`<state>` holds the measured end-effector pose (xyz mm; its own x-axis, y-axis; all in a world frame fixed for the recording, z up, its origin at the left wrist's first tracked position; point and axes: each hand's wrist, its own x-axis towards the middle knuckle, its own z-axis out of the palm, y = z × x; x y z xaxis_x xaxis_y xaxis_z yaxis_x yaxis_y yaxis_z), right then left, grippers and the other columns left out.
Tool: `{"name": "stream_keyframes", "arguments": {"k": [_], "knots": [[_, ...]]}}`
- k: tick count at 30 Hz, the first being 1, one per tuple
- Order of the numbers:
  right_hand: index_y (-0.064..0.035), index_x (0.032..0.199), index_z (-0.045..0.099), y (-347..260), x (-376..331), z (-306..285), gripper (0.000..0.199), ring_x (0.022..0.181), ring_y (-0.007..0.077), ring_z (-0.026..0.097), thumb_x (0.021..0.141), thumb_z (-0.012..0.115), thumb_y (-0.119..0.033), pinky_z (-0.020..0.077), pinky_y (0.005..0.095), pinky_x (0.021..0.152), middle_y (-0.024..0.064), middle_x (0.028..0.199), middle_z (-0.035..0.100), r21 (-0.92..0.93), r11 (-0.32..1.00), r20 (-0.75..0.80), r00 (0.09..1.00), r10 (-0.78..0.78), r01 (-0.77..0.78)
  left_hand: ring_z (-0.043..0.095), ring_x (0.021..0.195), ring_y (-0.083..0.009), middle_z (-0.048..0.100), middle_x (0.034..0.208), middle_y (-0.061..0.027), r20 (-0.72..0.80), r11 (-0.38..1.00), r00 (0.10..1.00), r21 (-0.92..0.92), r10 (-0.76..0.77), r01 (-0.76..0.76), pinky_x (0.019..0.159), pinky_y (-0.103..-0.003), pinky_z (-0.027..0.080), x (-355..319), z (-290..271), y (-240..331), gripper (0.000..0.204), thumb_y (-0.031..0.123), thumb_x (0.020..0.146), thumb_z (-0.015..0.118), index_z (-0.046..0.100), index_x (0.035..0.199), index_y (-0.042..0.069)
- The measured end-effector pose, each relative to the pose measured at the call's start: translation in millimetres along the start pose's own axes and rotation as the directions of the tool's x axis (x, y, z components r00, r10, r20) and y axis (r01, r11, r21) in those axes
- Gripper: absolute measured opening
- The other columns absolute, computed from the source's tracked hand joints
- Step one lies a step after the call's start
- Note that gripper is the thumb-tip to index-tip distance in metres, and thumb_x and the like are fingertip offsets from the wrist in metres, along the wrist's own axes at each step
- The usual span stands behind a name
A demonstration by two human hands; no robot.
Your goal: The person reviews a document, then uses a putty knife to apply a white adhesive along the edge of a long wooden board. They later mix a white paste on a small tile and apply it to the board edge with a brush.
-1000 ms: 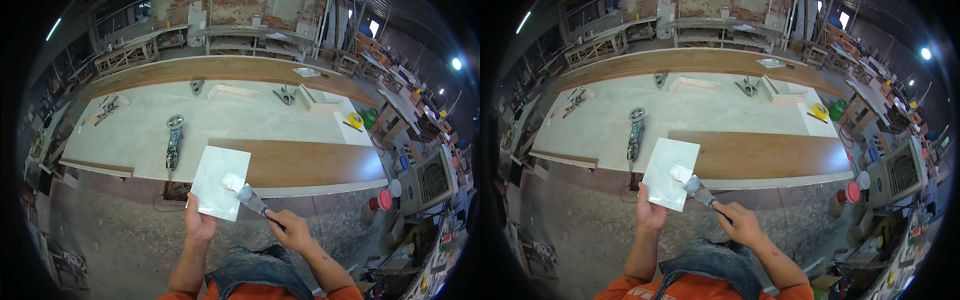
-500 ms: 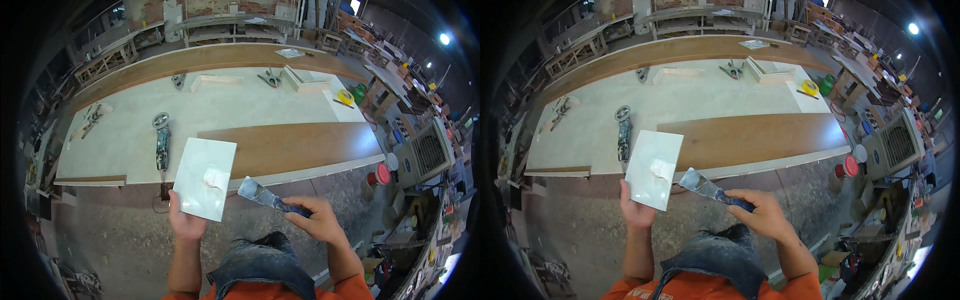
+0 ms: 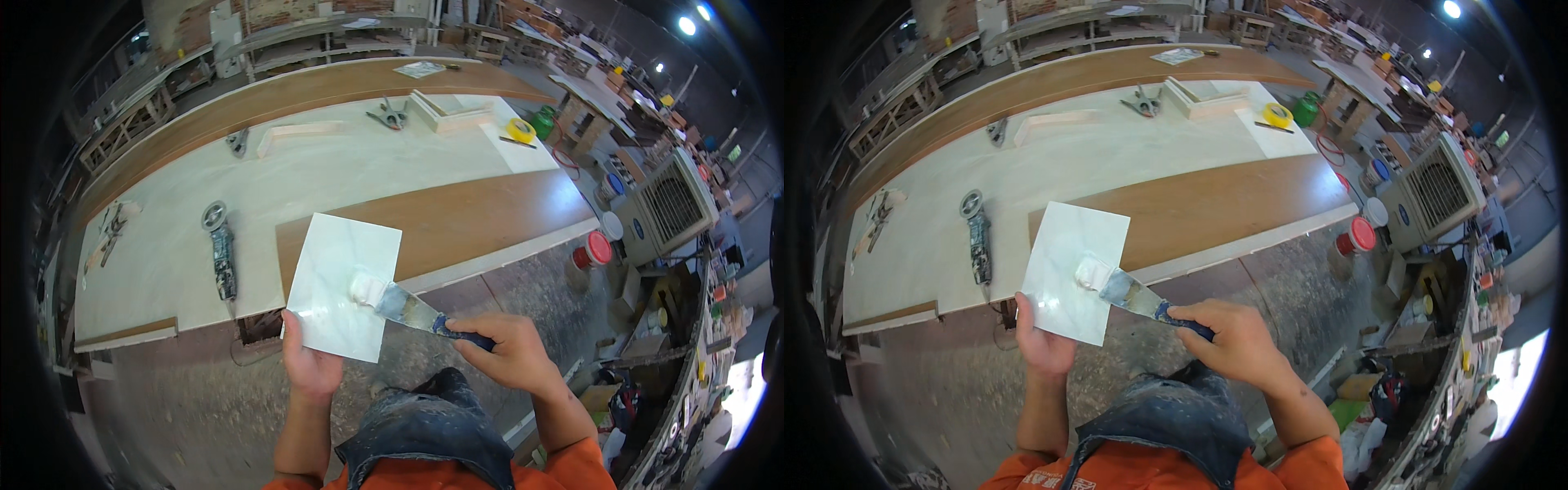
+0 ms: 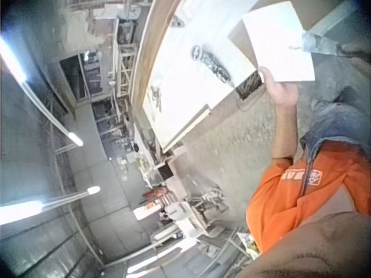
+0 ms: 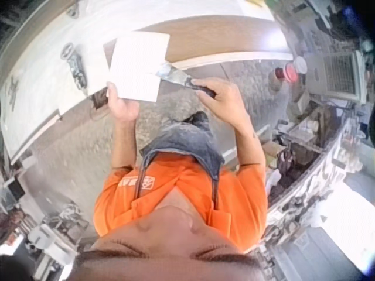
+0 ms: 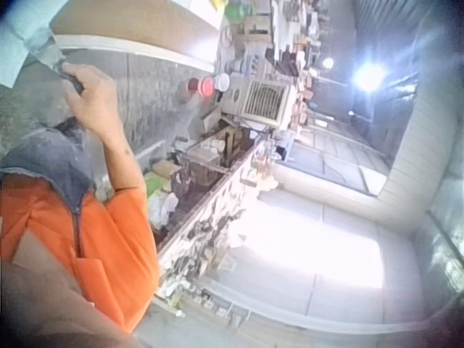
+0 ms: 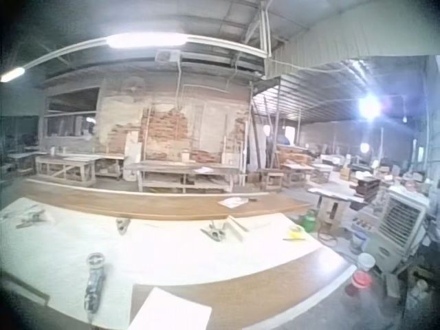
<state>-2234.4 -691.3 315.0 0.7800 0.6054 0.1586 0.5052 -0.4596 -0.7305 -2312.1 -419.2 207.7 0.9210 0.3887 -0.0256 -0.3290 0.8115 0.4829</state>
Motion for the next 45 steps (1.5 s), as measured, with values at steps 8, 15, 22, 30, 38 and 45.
{"name": "stream_keyframes", "arguments": {"k": [8, 15, 22, 30, 38, 45], "knots": [[-0.0075, 0.116, 0.075, 92.6, -29.7, -62.8, 0.029, 0.074, 0.0283, 0.07, 0.088, 0.072, -0.015, 0.0547, 0.0348, 0.066, 0.0142, 0.095, 0.074, -0.018, 0.981, -0.187, 0.964, 0.189, -0.195, 0.048, 0.141, -0.0337, 0.047, 0.156, -0.0161, -0.06, 0.997, 0.997, 0.068, -0.039, 0.043, 0.118, -0.051, 0.038, 48.3, 14.2, -62.1, 0.064, 0.046, 0.11, 0.043, 0.038, 0.154, 0.0], [0.0007, 0.14, 0.055, 309.6, -69.1, -134.9, 0.044, 0.061, 0.0146, 0.062, 0.1, 0.064, -0.017, 0.0465, 0.0254, 0.051, 0.0141, 0.092, 0.072, 0.944, 0.324, -0.315, 0.489, 0.813, 0.07, 0.046, 0.141, -0.0331, 0.044, 0.157, -0.0138, -0.019, 0.95, 0.98, 0.243, -0.196, 0.194, 0.117, -0.05, 0.038, 111.2, 71.8, -143.2, 0.071, 0.052, 0.107, 0.045, 0.034, 0.156, 0.002], [-0.0017, 0.142, 0.052, 482.0, -42.7, -178.9, 0.045, 0.063, 0.0166, 0.064, 0.102, 0.064, -0.019, 0.0478, 0.027, 0.052, 0.0144, 0.098, 0.072, 0.893, 0.229, -0.321, 0.194, 0.927, 0.387, 0.053, 0.135, -0.0326, 0.051, 0.151, -0.0147, -0.105, 0.835, 0.935, 0.426, -0.338, 0.349, 0.11, -0.049, 0.047, 184.4, 136.0, -263.1, 0.065, 0.049, 0.108, 0.046, 0.04, 0.152, 0.002], [-0.0031, 0.138, 0.057, 564.4, -7.8, -183.3, 0.04, 0.068, 0.0161, 0.064, 0.102, 0.064, -0.018, 0.0494, 0.0281, 0.056, 0.0105, 0.1, 0.071, 0.911, 0.204, -0.239, 0.057, 0.969, 0.357, 0.054, 0.133, -0.0323, 0.052, 0.149, -0.0158, -0.23, 0.782, 0.887, 0.419, -0.4, 0.462, 0.11, -0.047, 0.048, 239.2, 186.7, -353.4, 0.068, 0.05, 0.107, 0.048, 0.04, 0.152, 0.0], [-0.0036, 0.137, 0.06, 574.0, 10.3, -176.9, 0.038, 0.069, 0.0129, 0.063, 0.101, 0.065, -0.015, 0.0477, 0.025, 0.058, 0.0057, 0.099, 0.07, 0.92, 0.247, -0.253, -0.02, 0.967, 0.306, 0.051, 0.136, -0.0324, 0.051, 0.151, -0.0147, -0.23, 0.747, 0.873, 0.453, -0.43, 0.487, 0.112, -0.047, 0.045, 260.7, 193.6, -380.2, 0.069, 0.051, 0.107, 0.047, 0.038, 0.153, 0.0], [-0.0017, 0.139, 0.058, 576.7, 22.6, -168.4, 0.042, 0.07, 0.0112, 0.062, 0.1, 0.067, -0.014, 0.0477, 0.024, 0.058, 0.0064, 0.1, 0.07, 0.914, 0.296, -0.293, -0.053, 0.955, 0.277, 0.051, 0.136, -0.032, 0.051, 0.151, -0.0138, -0.191, 0.727, 0.875, 0.494, -0.444, 0.477, 0.112, -0.047, 0.045, 268.1, 200.4, -385.7, 0.069, 0.052, 0.107, 0.046, 0.038, 0.153, 0.001]]}}
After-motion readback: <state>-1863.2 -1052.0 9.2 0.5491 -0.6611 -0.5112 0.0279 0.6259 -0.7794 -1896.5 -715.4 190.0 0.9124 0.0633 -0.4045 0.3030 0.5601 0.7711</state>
